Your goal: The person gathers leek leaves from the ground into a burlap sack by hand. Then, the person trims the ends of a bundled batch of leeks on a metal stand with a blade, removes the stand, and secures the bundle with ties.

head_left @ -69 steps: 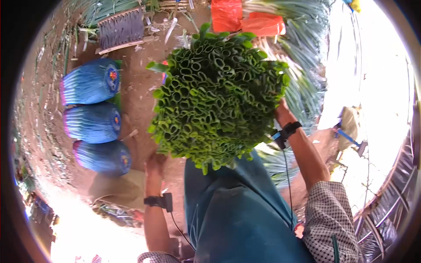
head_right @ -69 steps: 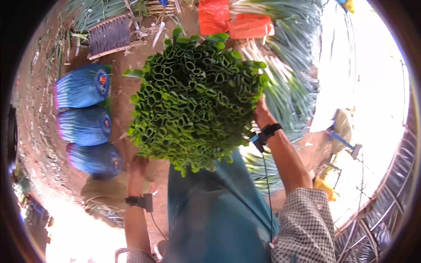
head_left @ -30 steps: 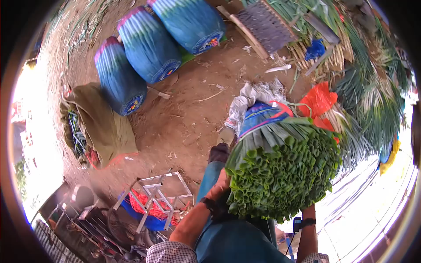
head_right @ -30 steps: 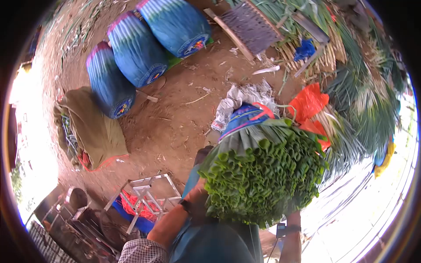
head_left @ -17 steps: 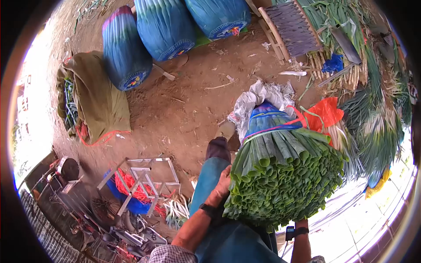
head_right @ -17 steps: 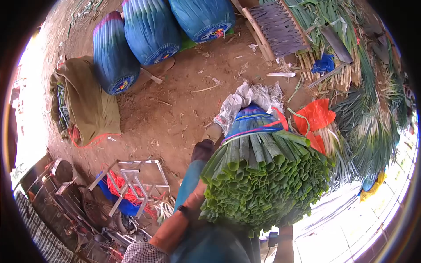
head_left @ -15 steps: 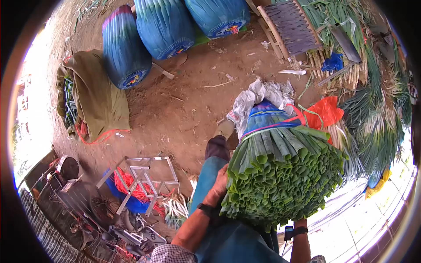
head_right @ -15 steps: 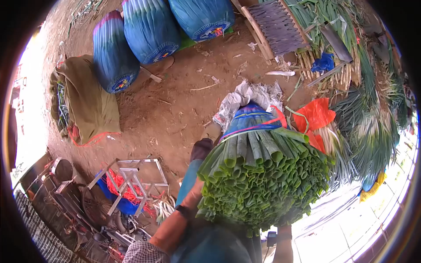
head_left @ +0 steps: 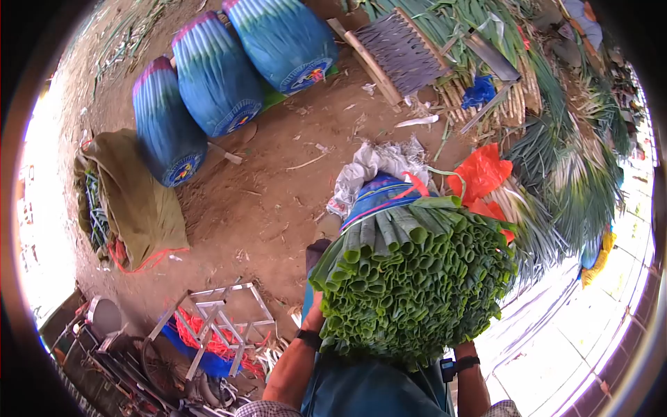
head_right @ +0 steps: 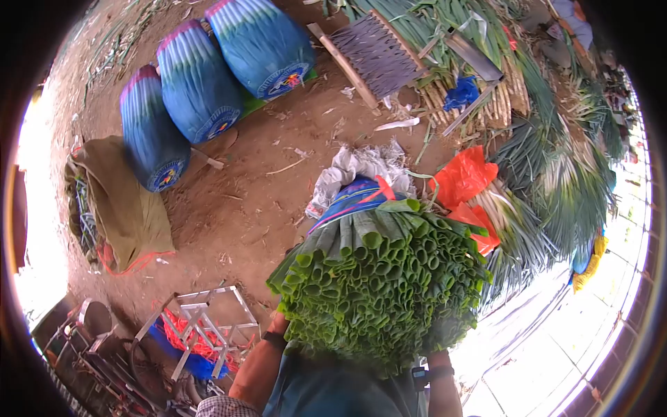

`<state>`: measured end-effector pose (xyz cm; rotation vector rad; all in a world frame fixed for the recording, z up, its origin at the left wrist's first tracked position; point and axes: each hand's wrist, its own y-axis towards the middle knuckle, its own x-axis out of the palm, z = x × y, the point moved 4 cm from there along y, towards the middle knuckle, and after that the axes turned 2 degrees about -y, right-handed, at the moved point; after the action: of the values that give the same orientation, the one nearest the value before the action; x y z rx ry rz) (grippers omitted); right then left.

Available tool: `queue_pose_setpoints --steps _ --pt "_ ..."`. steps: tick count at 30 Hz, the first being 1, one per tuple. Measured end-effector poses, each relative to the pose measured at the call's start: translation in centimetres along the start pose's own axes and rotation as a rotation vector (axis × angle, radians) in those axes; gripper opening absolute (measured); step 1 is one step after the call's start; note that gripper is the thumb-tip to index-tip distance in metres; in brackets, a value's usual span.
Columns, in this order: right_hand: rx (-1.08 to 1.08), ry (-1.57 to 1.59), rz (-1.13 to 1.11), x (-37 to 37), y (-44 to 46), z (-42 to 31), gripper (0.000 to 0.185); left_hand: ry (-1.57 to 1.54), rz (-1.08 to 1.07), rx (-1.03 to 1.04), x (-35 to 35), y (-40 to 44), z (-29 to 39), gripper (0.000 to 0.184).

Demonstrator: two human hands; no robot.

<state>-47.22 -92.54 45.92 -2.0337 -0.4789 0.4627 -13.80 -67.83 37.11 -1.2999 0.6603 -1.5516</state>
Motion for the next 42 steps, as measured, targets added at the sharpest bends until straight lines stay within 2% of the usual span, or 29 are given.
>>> queue_pose_setpoints --steps 6,10,12,14,16,17,18,23,32,42 --pt "-0.005 -0.05 0.003 0.1 -0.4 -0.8 0.03 -0.108 0.042 -0.045 -0.2 -0.1 -1.3 0.028" --pt "0.003 -0.136 0.02 -0.4 -1.4 -0.5 0.031 -0.036 0.042 0.061 -1.0 0.8 -2.9 0.027" --pt "-0.002 -0.189 0.03 -0.3 -1.7 -0.3 0.031 -0.159 -0.008 -0.013 -0.2 1.4 -2.5 0.022" --pt "-0.021 -0.252 0.04 0.2 -1.6 0.0 0.032 -0.207 0.084 -0.008 -3.0 4.0 -5.6 0.019" --pt "-0.071 -0.319 0.044 0.4 -1.5 0.5 0.032 0.16 0.215 0.167 -1.7 3.1 -2.7 0.019" --pt "-0.109 -0.359 0.044 0.4 -1.5 0.9 0.032 0.547 0.304 0.327 1.3 1.0 0.7 0.019" --pt "-0.153 -0.402 0.045 0.5 -1.4 1.0 0.032 0.586 0.356 0.383 0.9 0.9 0.3 0.018" --pt "-0.418 -0.647 0.105 1.2 0.1 2.1 0.033 0.69 0.228 0.384 -0.3 -0.7 -1.6 0.018" --pt "-0.809 -0.792 0.291 2.6 -0.9 2.8 0.035 0.864 0.058 0.365 -2.1 -0.4 -1.0 0.018" --pt "-0.982 -0.794 0.38 2.3 -2.2 2.6 0.038 1.215 0.018 0.416 -2.6 2.0 0.4 0.02"
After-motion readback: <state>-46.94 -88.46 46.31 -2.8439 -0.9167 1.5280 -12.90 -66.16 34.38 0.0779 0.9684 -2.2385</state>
